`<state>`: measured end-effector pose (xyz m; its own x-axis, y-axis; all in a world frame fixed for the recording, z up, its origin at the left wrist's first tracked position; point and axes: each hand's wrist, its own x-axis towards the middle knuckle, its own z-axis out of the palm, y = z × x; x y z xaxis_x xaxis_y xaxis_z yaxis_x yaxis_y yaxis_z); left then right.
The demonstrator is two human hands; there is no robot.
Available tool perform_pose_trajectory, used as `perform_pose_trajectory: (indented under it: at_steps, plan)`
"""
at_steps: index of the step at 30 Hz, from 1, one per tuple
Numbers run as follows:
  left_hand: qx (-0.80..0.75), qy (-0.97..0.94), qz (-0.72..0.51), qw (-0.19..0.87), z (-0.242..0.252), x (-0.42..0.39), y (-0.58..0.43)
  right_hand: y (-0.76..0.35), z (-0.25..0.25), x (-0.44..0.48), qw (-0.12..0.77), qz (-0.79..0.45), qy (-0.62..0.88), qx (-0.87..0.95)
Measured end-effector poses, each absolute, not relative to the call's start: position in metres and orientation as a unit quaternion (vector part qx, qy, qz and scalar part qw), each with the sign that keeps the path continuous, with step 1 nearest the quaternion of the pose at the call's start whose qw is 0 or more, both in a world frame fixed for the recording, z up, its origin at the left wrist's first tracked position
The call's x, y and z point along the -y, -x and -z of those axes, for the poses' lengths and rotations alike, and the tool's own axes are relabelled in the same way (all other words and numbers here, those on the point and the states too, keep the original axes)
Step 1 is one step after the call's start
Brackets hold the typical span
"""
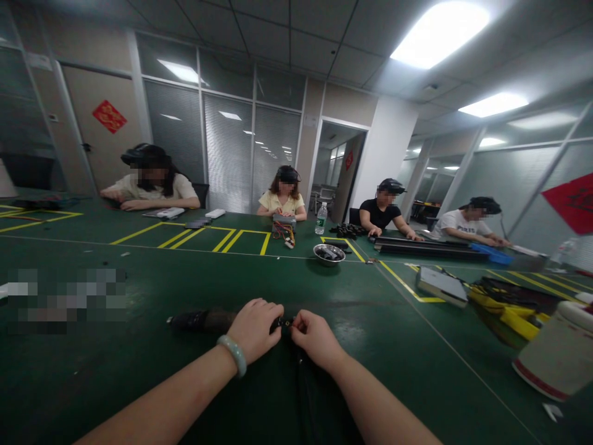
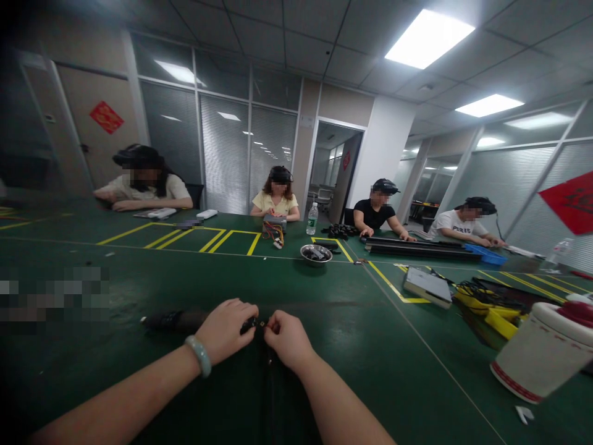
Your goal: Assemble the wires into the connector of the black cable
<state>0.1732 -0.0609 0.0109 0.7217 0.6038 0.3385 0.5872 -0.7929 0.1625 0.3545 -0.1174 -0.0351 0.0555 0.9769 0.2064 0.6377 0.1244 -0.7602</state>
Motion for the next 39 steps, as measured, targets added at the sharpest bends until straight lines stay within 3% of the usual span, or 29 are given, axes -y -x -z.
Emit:
perform_pose_trajectory:
  at_steps: [11, 20, 39]
  plan:
    - [-0.310, -0.927, -0.201, 0.053, 0.003, 0.051, -0.172, -0.341, 0.032, 0.113, 0.337, -0.103, 0.653, 0.671]
    - [-0.312, -0.925, -0.204, 0.066, -0.001, 0.052, -0.169, -0.349, 0.028, 0.119, 0.346, -0.193, 0.646, 0.652]
    - [-0.260, -0.943, -0.200, 0.062, 0.006, 0.045, -0.168, -0.348, 0.029, 0.121, 0.357, -0.218, 0.636, 0.648]
